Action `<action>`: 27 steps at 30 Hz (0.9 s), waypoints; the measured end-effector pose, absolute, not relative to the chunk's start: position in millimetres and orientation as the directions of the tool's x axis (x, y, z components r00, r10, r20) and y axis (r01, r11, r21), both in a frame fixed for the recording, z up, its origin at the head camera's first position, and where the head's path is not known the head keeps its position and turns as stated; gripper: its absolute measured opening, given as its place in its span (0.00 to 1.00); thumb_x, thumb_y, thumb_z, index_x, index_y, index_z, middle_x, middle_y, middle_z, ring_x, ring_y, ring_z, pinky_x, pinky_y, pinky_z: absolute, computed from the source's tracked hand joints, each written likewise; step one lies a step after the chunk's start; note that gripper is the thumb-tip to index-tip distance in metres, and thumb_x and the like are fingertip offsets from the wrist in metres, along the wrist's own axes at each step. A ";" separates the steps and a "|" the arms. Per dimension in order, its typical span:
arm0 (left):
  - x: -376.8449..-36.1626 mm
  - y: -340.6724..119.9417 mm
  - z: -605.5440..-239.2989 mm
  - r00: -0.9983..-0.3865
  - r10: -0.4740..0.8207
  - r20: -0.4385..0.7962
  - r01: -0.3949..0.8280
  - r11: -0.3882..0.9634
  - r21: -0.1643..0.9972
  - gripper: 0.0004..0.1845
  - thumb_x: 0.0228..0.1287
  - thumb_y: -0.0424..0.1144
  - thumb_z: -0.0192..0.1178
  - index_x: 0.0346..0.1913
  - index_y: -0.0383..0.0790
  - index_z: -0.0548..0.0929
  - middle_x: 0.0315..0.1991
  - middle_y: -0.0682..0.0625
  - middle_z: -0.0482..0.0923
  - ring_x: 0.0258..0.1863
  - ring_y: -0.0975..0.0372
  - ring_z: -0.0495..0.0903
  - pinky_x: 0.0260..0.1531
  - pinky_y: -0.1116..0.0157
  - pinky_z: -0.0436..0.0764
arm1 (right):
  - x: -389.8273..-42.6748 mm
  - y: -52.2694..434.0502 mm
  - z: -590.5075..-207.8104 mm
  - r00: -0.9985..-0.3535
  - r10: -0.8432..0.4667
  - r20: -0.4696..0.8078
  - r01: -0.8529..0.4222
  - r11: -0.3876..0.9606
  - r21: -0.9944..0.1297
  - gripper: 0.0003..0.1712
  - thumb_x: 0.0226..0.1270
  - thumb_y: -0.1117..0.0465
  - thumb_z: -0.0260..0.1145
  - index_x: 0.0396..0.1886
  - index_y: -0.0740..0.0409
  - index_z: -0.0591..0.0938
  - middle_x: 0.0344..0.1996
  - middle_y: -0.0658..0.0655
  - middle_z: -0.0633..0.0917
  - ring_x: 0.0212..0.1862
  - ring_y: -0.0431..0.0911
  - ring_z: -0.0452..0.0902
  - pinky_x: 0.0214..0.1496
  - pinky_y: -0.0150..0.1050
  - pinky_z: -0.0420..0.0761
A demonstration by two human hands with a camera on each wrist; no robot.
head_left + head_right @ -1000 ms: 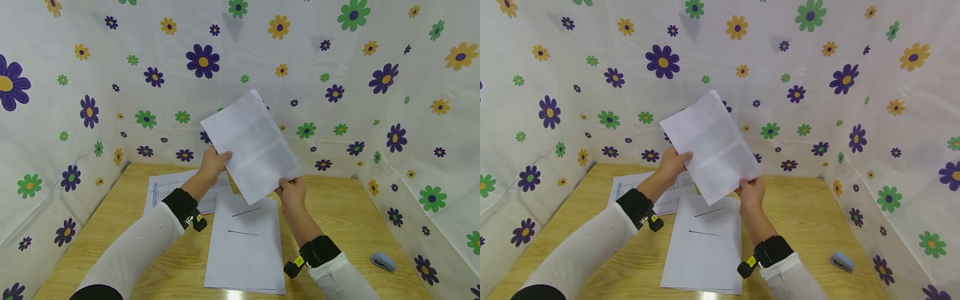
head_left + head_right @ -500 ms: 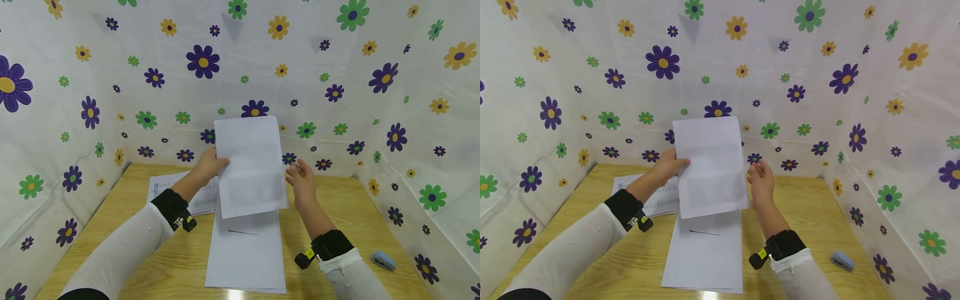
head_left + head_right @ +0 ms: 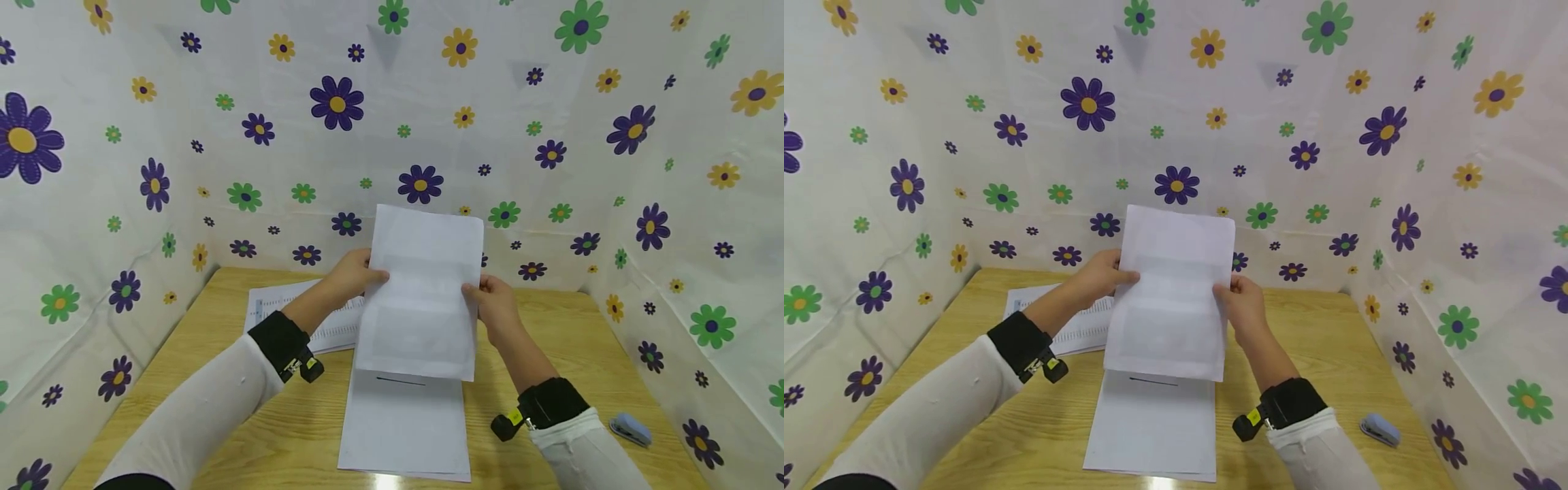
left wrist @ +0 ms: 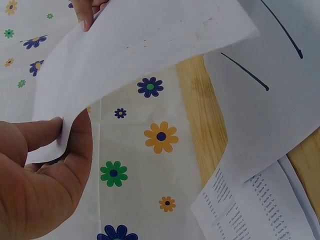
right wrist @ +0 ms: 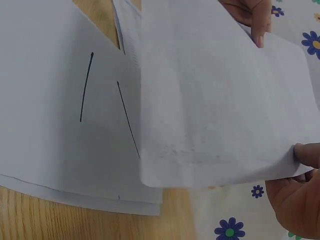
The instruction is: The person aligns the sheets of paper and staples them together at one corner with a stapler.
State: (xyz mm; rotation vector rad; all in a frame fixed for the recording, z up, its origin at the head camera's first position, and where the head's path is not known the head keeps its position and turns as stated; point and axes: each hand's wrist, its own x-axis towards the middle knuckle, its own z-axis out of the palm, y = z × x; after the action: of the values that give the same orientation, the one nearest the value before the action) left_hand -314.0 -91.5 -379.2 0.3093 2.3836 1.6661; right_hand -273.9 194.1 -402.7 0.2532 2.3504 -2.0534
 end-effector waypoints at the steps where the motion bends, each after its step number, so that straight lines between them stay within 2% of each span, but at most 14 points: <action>1: -313.7 -92.5 -379.7 -0.956 0.287 -0.061 0.044 0.344 0.938 0.28 0.73 0.35 0.62 0.72 0.35 0.70 0.65 0.39 0.77 0.62 0.46 0.79 0.58 0.49 0.82 | -273.0 195.0 -402.4 -0.988 0.101 -0.120 0.135 0.153 -0.979 0.23 0.76 0.61 0.64 0.65 0.67 0.75 0.57 0.64 0.80 0.57 0.54 0.79 0.63 0.48 0.81; 8: -306.4 -99.0 -383.0 -0.965 0.233 -0.120 -0.020 0.391 0.920 0.29 0.69 0.33 0.66 0.70 0.32 0.70 0.64 0.37 0.77 0.61 0.45 0.80 0.55 0.51 0.84 | -266.6 198.4 -398.0 -0.986 0.002 -0.169 0.160 0.326 -0.932 0.24 0.74 0.62 0.66 0.65 0.66 0.76 0.58 0.65 0.82 0.55 0.57 0.84 0.56 0.50 0.85; 14: -296.5 -100.0 -395.9 -0.960 0.216 -0.177 -0.069 0.432 0.899 0.23 0.68 0.31 0.66 0.63 0.28 0.75 0.55 0.35 0.81 0.49 0.47 0.86 0.42 0.56 0.89 | -261.6 200.5 -403.4 -0.971 -0.017 -0.239 0.212 0.402 -0.891 0.24 0.73 0.62 0.68 0.64 0.67 0.77 0.57 0.66 0.83 0.50 0.55 0.86 0.53 0.48 0.86; 17: -292.2 -101.2 -405.6 -0.954 0.227 -0.197 -0.070 0.470 0.880 0.19 0.67 0.30 0.67 0.57 0.26 0.77 0.50 0.35 0.81 0.43 0.49 0.87 0.36 0.58 0.89 | -258.3 199.8 -410.3 -0.958 -0.037 -0.284 0.239 0.443 -0.864 0.24 0.71 0.63 0.69 0.62 0.69 0.78 0.53 0.67 0.85 0.44 0.53 0.88 0.48 0.46 0.88; 21: -286.0 -101.9 -417.9 -0.948 0.237 -0.215 -0.066 0.514 0.855 0.15 0.65 0.29 0.68 0.51 0.27 0.79 0.46 0.37 0.82 0.39 0.52 0.87 0.33 0.59 0.89 | -253.6 198.7 -420.7 -0.946 -0.077 -0.316 0.241 0.488 -0.839 0.18 0.70 0.65 0.69 0.55 0.71 0.80 0.46 0.66 0.87 0.37 0.51 0.88 0.42 0.45 0.89; 27: -278.2 -100.7 -433.8 -0.951 0.205 -0.231 -0.077 0.567 0.820 0.12 0.62 0.28 0.70 0.45 0.29 0.80 0.41 0.40 0.82 0.33 0.54 0.86 0.30 0.60 0.88 | -247.3 195.4 -435.0 -0.934 -0.101 -0.344 0.246 0.515 -0.821 0.14 0.68 0.68 0.70 0.50 0.72 0.81 0.41 0.65 0.88 0.35 0.54 0.89 0.38 0.48 0.89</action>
State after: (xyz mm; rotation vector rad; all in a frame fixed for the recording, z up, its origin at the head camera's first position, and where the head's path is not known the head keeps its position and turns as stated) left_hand -278.2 -100.7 -433.8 0.1058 2.5025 1.3311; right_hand -247.3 195.4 -435.0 0.1207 2.4121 -1.3878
